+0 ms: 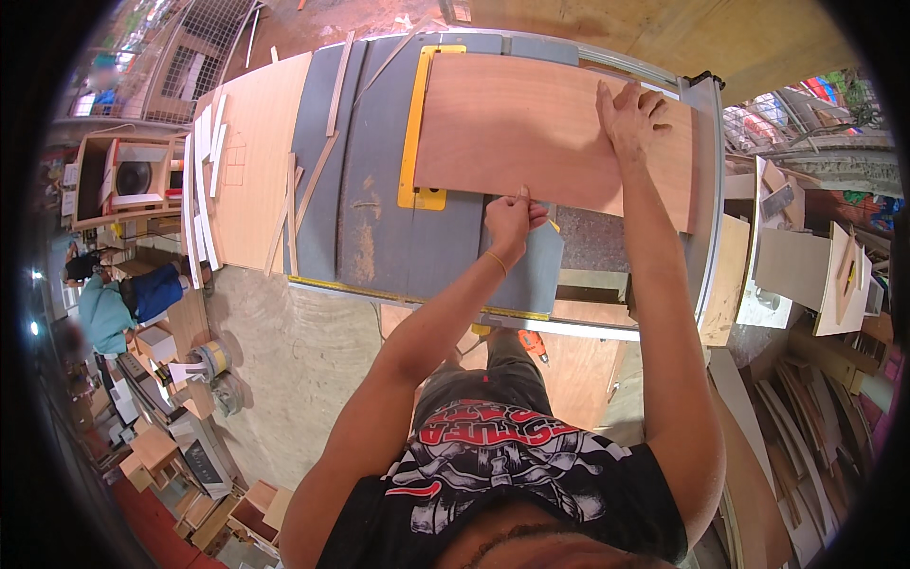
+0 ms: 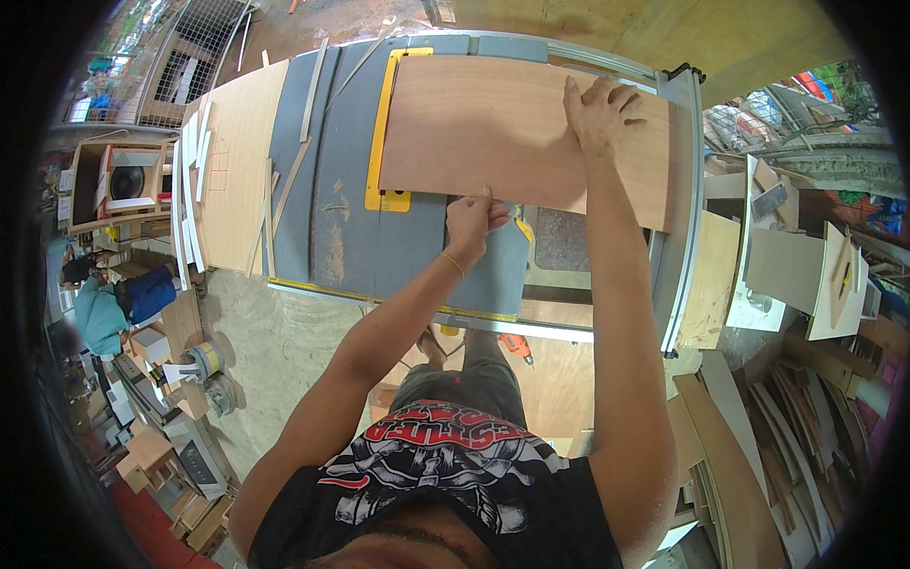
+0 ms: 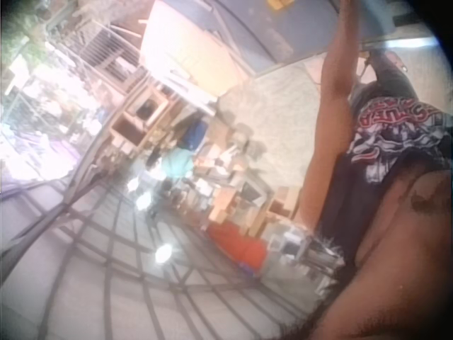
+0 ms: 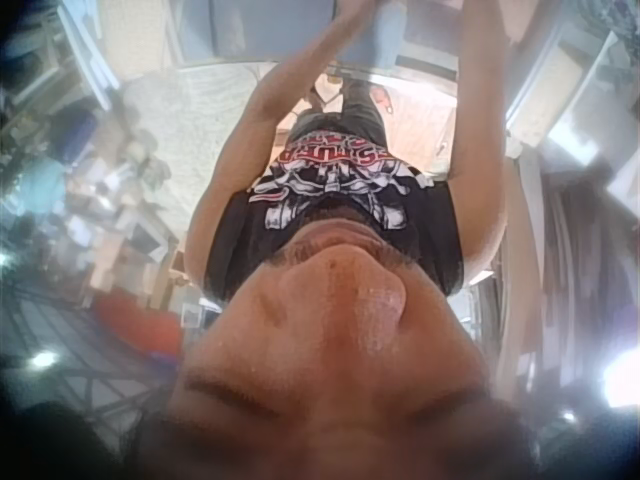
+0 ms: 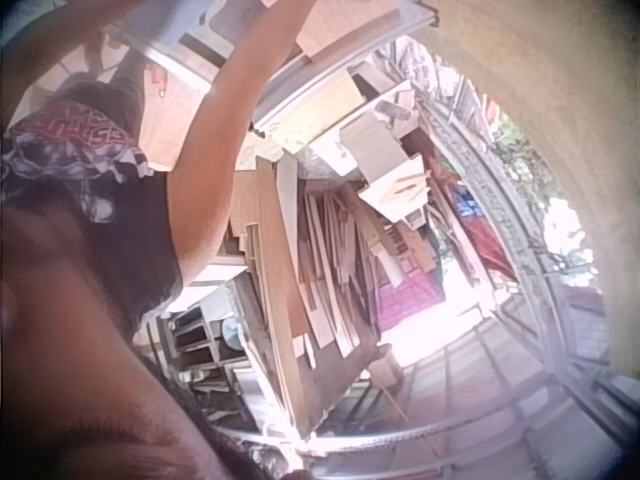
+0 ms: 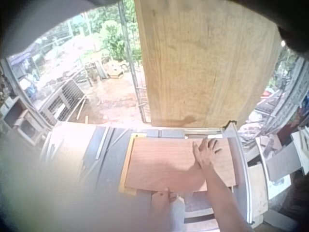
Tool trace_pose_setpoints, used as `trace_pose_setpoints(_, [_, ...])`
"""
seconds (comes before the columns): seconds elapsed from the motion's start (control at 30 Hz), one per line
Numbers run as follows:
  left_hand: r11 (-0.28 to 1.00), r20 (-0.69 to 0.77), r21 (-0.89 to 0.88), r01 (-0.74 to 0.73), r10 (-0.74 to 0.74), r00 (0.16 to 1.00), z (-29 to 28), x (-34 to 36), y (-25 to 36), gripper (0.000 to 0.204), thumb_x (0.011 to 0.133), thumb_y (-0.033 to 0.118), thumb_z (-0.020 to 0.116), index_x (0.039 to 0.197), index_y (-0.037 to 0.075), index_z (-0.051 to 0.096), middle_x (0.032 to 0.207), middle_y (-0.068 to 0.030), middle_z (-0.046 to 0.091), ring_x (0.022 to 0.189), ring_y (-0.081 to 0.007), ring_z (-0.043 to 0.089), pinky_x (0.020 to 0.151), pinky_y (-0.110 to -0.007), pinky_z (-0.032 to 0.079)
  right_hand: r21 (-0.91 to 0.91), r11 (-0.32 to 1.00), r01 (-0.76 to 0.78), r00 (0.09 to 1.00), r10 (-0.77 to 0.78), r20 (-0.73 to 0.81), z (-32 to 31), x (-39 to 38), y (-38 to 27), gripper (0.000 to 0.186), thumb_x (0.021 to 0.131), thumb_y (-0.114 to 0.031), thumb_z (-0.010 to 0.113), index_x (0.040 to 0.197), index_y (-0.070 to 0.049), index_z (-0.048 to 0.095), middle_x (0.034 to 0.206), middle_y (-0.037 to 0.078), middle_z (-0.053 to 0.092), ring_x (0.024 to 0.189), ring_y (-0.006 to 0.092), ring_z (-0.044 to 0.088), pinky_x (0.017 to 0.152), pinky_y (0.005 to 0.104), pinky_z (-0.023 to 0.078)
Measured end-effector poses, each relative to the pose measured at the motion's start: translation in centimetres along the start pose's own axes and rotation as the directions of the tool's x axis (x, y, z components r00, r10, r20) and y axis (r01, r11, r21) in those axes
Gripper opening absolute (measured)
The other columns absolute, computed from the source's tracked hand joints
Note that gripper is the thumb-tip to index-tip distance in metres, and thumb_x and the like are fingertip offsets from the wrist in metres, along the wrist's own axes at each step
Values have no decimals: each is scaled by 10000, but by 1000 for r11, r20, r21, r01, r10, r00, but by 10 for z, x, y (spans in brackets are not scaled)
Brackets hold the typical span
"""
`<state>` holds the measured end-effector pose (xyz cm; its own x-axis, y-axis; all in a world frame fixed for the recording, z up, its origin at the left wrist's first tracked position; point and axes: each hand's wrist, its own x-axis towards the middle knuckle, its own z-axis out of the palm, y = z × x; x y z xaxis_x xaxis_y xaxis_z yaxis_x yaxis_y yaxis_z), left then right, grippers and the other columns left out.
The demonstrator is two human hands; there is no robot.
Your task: The person uses a table saw to cut rectangular wooden boards. They guide the boards through the saw blade, then lift and inspect the cut pieces before placing them into a wooden cabinet structure.
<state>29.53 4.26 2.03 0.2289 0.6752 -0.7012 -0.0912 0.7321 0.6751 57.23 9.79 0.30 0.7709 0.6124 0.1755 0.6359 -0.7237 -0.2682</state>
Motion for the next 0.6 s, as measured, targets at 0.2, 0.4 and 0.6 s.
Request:
trace_pose_setpoints(0.2, [1000,-11,0,2,-2,1000,3,3,2,336,1027,263,601,890,-43,585,800,-136,676,660,-187,694,619,-288,621,13,1000,-3,1000,3,4,1,4,-1,978,881,-801,380,1558,-97,336,1595,348,186,1497,520,75,1100,777,25])
trace_pose_setpoints(0.4, [999,-9,-32,-10,9,1000,1,6,4,321,1024,248,607,884,-39,580,796,-135,675,657,-194,692,619,-302,616,52,999,4,1000,-4,11,2,6,-8,975,877,-791,396,1552,-90,338,1596,349,180,1497,523,63,1102,775,14])
trace_pose_setpoints(0.6, [999,1,-30,13,-13,1000,11,12,2,295,1028,213,600,899,-51,575,805,-132,658,643,-182,658,607,-295,600,71,997,5,999,-1,-54,5,12,4,956,871,-774,436,1549,-106,344,1608,291,224,1502,482,130,1098,778,32])
